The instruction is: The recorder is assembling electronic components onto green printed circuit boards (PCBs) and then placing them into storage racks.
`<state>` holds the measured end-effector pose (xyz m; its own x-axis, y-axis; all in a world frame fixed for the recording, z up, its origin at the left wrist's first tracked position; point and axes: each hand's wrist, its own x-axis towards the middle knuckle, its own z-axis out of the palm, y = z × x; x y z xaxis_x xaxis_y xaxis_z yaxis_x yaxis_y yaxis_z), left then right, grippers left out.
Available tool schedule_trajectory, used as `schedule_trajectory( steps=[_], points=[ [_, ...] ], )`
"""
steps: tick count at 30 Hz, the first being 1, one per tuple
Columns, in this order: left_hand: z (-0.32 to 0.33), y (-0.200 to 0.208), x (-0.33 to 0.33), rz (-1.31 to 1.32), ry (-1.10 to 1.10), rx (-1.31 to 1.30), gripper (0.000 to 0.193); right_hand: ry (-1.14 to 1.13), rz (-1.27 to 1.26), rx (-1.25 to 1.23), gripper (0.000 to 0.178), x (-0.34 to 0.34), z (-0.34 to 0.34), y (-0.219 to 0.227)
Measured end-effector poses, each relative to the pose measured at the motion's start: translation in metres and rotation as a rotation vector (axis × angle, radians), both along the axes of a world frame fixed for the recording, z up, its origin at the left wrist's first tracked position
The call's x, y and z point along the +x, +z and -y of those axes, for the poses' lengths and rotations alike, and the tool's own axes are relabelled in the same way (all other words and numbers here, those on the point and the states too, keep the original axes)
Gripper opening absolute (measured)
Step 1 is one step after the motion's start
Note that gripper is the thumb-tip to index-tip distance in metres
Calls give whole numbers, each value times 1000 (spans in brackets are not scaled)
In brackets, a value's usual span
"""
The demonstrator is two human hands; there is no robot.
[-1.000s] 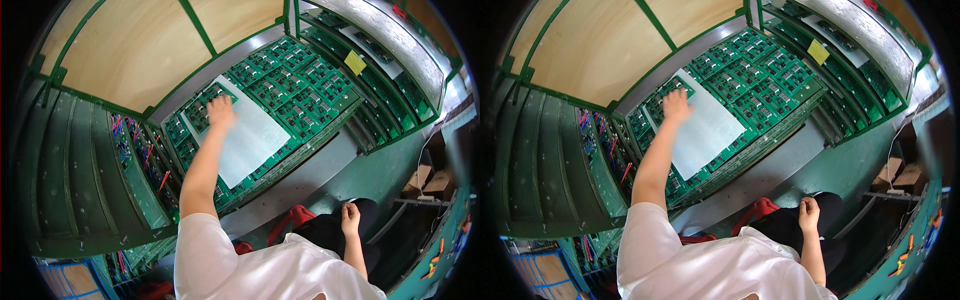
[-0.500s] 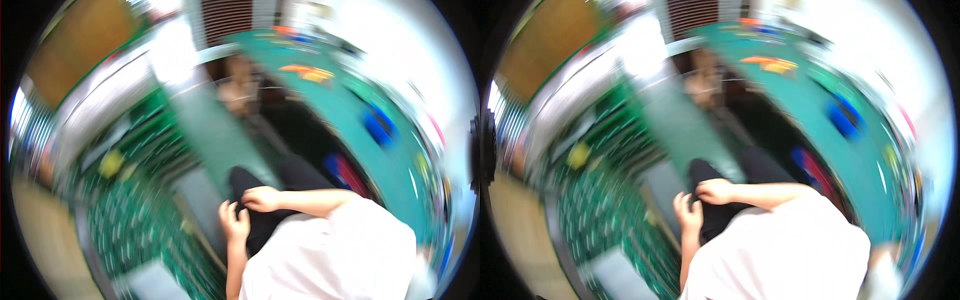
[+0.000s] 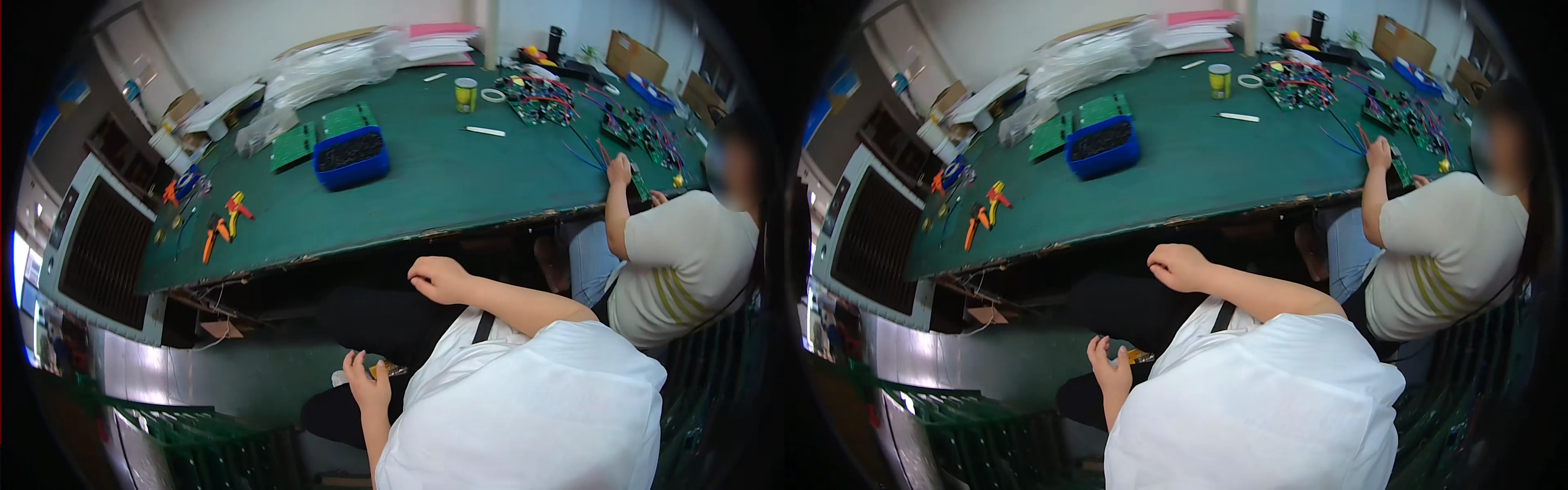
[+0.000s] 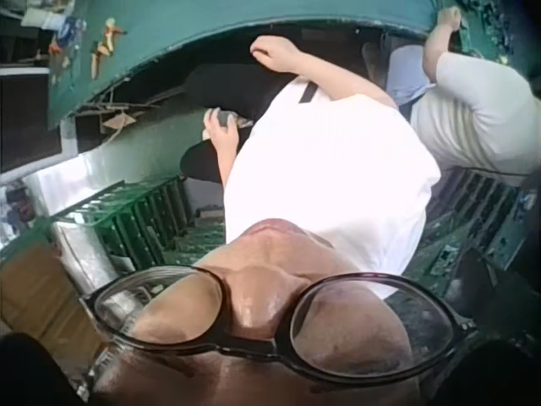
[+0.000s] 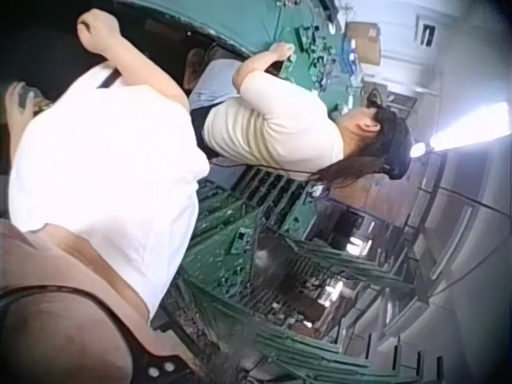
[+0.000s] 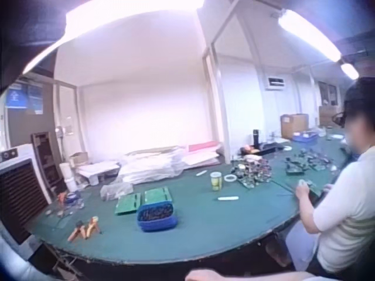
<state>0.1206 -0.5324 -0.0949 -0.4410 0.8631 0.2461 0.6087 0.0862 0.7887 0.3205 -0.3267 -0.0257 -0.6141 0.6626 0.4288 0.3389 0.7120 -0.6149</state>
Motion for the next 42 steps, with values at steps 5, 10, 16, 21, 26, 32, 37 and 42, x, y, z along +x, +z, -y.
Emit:
schedule_trajectory(
  steps=[5, 10, 16, 21, 26, 32, 37, 42],
  points=[
    [-18, 4, 9, 38, -1, -68, 33, -128, -28, -5, 12, 35, -30, -5],
    [-30, -4, 1, 23, 96, -98, 31, -70, -56, 30, 9, 26, -91, 5],
    [-62, 1, 0, -33, 130, -160, 31, -145, -17, 171, 12, 16, -226, 32],
    [-104, 11, 6, 12, 103, -191, 28, -502, 78, -243, 32, -18, -402, 14],
    [-143, 30, 0, -23, 83, -210, 19, -660, 202, -329, 50, -86, -493, 8],
    [-209, 55, -9, -134, 45, -75, 13, -449, 347, -784, 50, -125, -513, 39],
    [-284, 66, -8, -237, -134, 99, 14, -599, 141, -702, 42, -116, -542, 10],
    [-315, 55, 7, -249, -165, 162, 23, -711, 103, -374, 49, -35, -560, 16]
  ],
)
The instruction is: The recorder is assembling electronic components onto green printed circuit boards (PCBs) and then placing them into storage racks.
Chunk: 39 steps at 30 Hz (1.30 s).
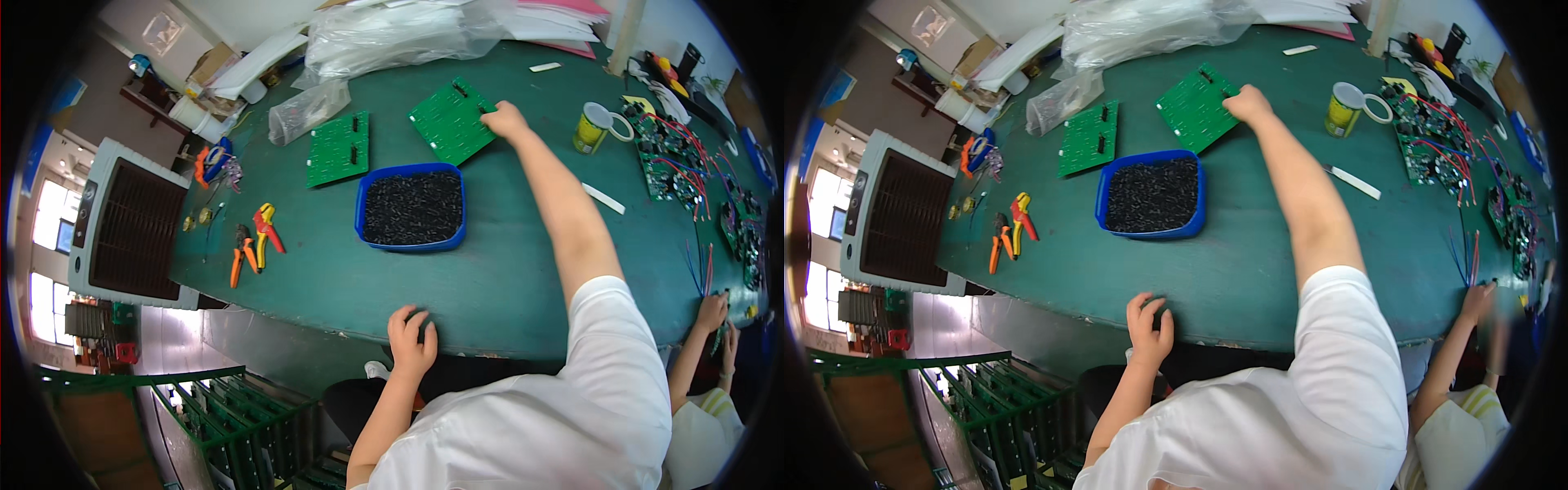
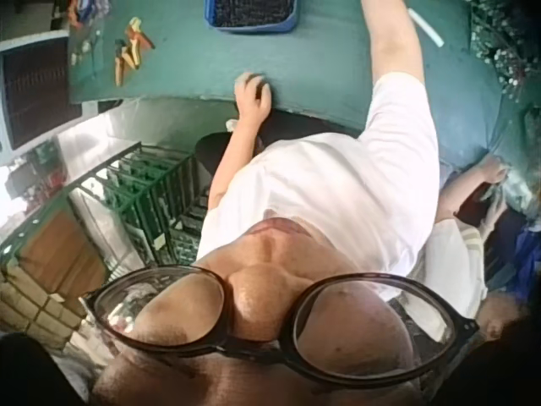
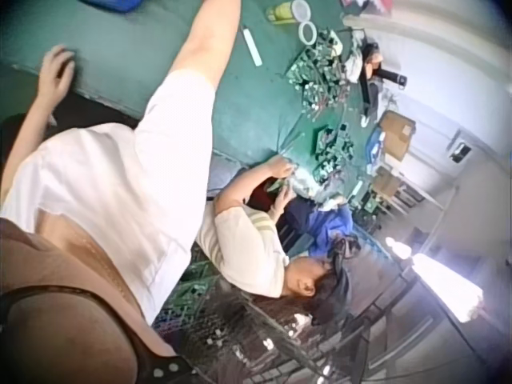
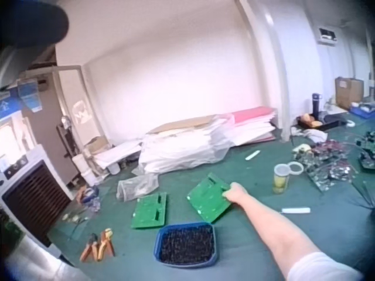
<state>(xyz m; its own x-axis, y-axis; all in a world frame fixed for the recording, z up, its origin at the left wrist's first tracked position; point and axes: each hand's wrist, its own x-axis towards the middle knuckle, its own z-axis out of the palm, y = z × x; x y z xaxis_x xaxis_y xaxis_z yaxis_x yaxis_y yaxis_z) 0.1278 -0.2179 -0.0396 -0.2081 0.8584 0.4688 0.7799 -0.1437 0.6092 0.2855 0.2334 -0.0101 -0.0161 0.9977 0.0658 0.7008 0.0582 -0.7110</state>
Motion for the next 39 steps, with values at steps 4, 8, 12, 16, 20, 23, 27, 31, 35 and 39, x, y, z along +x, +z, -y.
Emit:
schedule_trajectory(
  steps=[4, 8, 12, 16, 20, 23, 27, 31, 35, 39],
  points=[
    [-3, -10, 1, 36, 79, 44, 24, 95, -193, -50, 37, 101, 30, 7],
    [-7, -13, 0, 39, 50, 83, 23, 115, -249, -133, 35, 195, 116, 29],
    [-8, -12, -2, 93, 32, 143, 21, 268, -394, -347, 43, 225, 201, 42],
    [4, -12, 0, 135, 0, 67, 20, 411, -465, -578, 47, 191, 257, 29],
    [32, 3, 15, 201, -115, 47, 23, 551, -496, -595, 49, 157, 293, 27],
    [49, 10, 18, 158, -123, 13, 34, 583, -521, -523, 47, 143, 303, 16],
    [68, 12, 13, 152, -114, -50, 36, 689, -428, -509, 47, 125, 307, -1],
    [83, 0, 9, 136, -96, -87, 36, 700, -380, -559, 52, 118, 311, -13],
    [96, -8, 14, 173, -109, -103, 35, 737, -300, -539, 53, 116, 313, -8],
    [104, -12, 14, 217, -127, -114, 32, 693, -264, -482, 54, 112, 317, -6]
  ],
)
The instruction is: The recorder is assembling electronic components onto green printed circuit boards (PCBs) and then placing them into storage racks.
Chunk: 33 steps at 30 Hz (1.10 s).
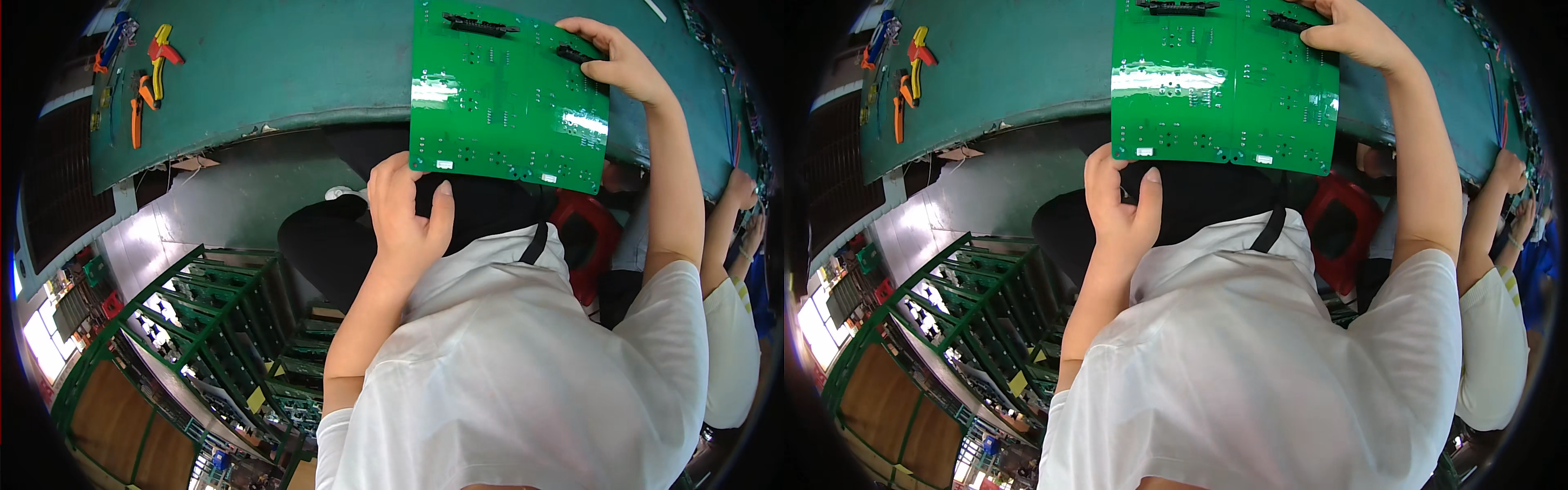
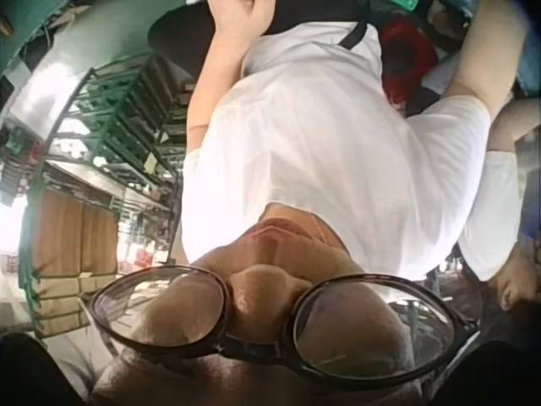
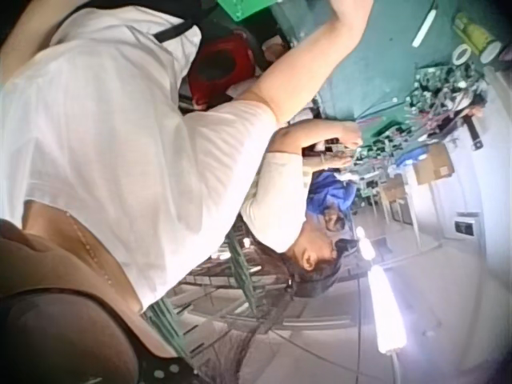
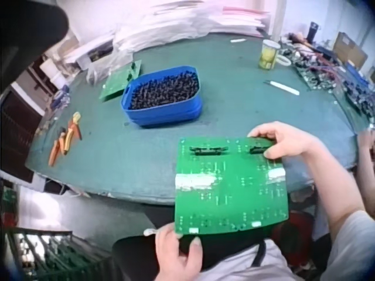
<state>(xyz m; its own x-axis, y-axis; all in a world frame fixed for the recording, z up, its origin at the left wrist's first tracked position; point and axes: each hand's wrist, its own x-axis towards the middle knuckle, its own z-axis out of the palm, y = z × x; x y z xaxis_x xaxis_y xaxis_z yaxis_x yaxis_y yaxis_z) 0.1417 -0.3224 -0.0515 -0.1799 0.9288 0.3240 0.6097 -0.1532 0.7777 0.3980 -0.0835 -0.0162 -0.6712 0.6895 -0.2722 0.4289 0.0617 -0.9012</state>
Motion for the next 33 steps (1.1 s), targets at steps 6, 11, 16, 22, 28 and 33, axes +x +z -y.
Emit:
schedule_trajectory(
  steps=[6, 11, 16, 22, 28, 33],
  points=[
    [5, -15, 1, 60, -28, -26, 30, 83, 71, 50, 54, -6, -9, 6],
    [-1, -17, 5, 109, -47, -73, 28, 120, 129, 78, 54, -16, -22, 13],
    [-13, -16, 7, 165, -77, -92, 27, 137, 146, 106, 56, -17, -44, 3],
    [-26, -14, 2, 216, -91, -93, 26, 214, 192, 259, 54, -22, -50, -1],
    [-22, -28, -3, 245, -49, -119, 21, -217, 165, 792, 39, 24, 11, -4],
    [-16, -42, 6, 239, -65, -48, 12, -670, 149, 850, 24, 64, 83, -30]
  ],
)
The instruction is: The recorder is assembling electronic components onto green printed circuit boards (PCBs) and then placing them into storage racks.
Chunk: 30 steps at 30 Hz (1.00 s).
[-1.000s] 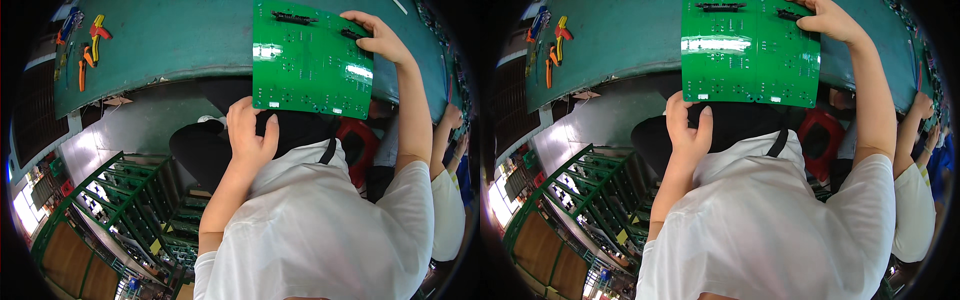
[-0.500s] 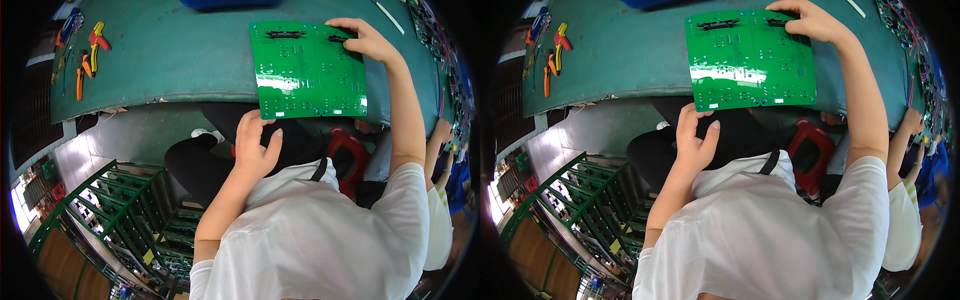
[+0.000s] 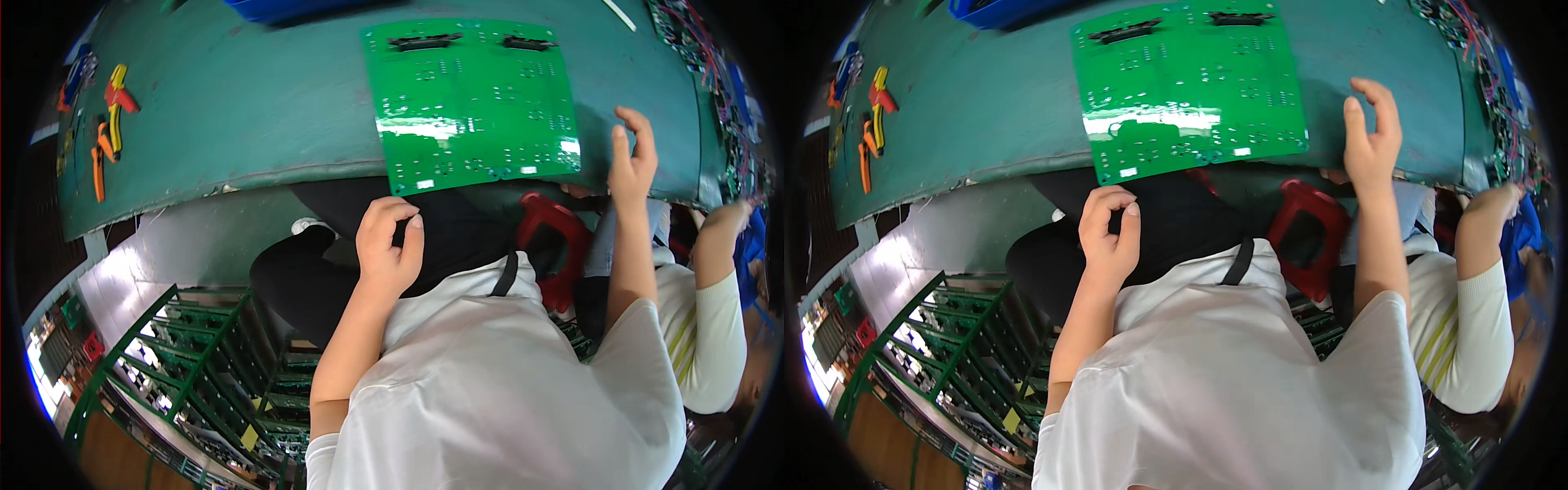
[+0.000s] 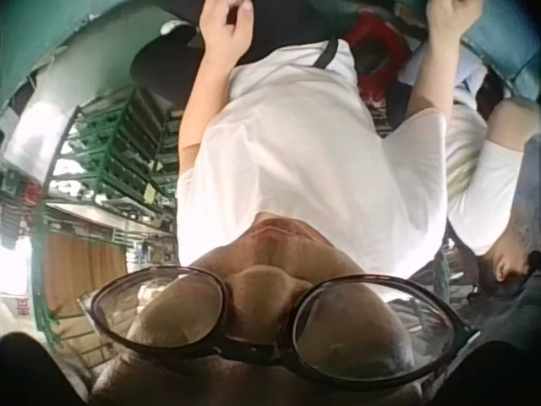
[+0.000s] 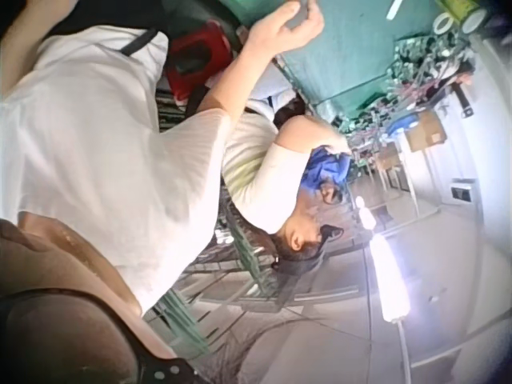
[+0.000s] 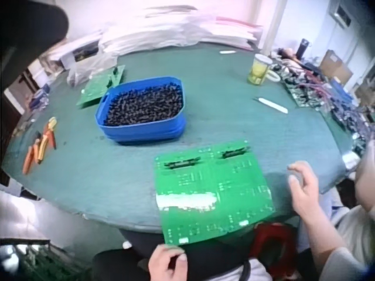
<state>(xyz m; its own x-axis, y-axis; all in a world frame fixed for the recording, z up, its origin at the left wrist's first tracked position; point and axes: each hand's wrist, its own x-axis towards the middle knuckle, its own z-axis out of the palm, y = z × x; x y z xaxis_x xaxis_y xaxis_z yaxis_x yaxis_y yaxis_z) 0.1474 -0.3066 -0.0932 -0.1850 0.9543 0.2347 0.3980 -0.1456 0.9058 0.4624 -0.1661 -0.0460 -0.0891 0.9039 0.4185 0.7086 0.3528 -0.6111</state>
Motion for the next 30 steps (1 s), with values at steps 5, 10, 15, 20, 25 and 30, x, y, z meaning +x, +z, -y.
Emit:
schedule_trajectory(
  steps=[5, 10, 15, 20, 25, 30],
  points=[
    [-2, -13, 12, 43, -123, 33, 10, -19, 275, 269, 28, -7, 27, -20],
    [0, -23, 13, -50, -119, 132, 8, -17, 338, 381, 29, -10, 29, -22],
    [-1, -28, 15, -91, -123, 191, 11, -9, 378, 373, 29, -7, 31, -21],
    [0, -31, 14, -111, -100, 237, 12, 10, 360, 392, 23, -8, 30, -23],
    [0, -38, 13, -197, -93, 306, 15, -25, 392, 424, 20, -11, 32, -26],
    [3, -42, 12, -197, -89, 324, 14, -64, 454, 422, 19, -19, 30, -22]
  ],
)
